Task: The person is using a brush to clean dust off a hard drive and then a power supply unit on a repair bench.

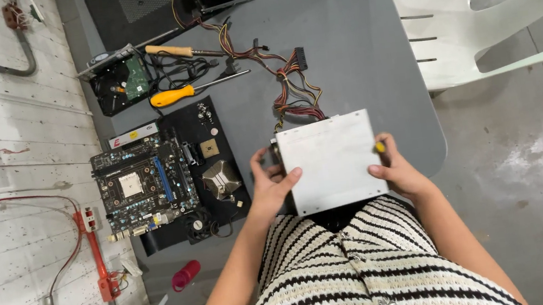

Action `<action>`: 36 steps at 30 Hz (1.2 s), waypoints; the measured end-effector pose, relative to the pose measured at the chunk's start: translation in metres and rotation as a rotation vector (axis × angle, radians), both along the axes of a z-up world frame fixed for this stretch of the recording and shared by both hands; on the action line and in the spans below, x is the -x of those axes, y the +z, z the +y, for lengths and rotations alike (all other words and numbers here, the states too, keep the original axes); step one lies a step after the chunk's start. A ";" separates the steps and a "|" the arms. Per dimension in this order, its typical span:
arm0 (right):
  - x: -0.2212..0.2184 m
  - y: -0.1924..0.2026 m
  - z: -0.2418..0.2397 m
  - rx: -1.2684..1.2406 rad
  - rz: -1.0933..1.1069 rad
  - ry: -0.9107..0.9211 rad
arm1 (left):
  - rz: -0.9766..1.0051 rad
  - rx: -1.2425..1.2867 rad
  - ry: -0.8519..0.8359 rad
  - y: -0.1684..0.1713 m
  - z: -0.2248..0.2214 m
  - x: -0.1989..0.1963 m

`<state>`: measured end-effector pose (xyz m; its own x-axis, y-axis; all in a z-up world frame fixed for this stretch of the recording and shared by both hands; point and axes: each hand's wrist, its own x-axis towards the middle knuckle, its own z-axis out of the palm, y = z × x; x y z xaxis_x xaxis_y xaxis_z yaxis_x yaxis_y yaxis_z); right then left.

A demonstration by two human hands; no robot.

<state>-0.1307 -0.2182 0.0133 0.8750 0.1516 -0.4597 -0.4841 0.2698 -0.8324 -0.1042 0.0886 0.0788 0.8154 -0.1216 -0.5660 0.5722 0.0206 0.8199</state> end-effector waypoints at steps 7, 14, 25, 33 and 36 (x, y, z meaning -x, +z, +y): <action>0.042 -0.005 -0.101 0.357 -0.056 -0.236 | -0.161 0.055 -0.219 0.032 -0.095 -0.024; 0.082 0.034 -0.161 0.917 -0.139 -0.448 | -0.285 -0.578 -0.631 0.045 -0.185 -0.062; 0.049 0.104 -0.084 0.947 -0.145 -0.536 | -0.483 -0.754 -0.554 0.005 -0.234 -0.035; 0.040 0.026 -0.074 0.699 -0.100 -0.708 | -0.509 -0.812 -0.635 0.003 -0.230 -0.039; 0.034 0.023 -0.077 0.670 -0.222 -0.834 | -0.471 -0.781 -0.668 0.004 -0.228 -0.049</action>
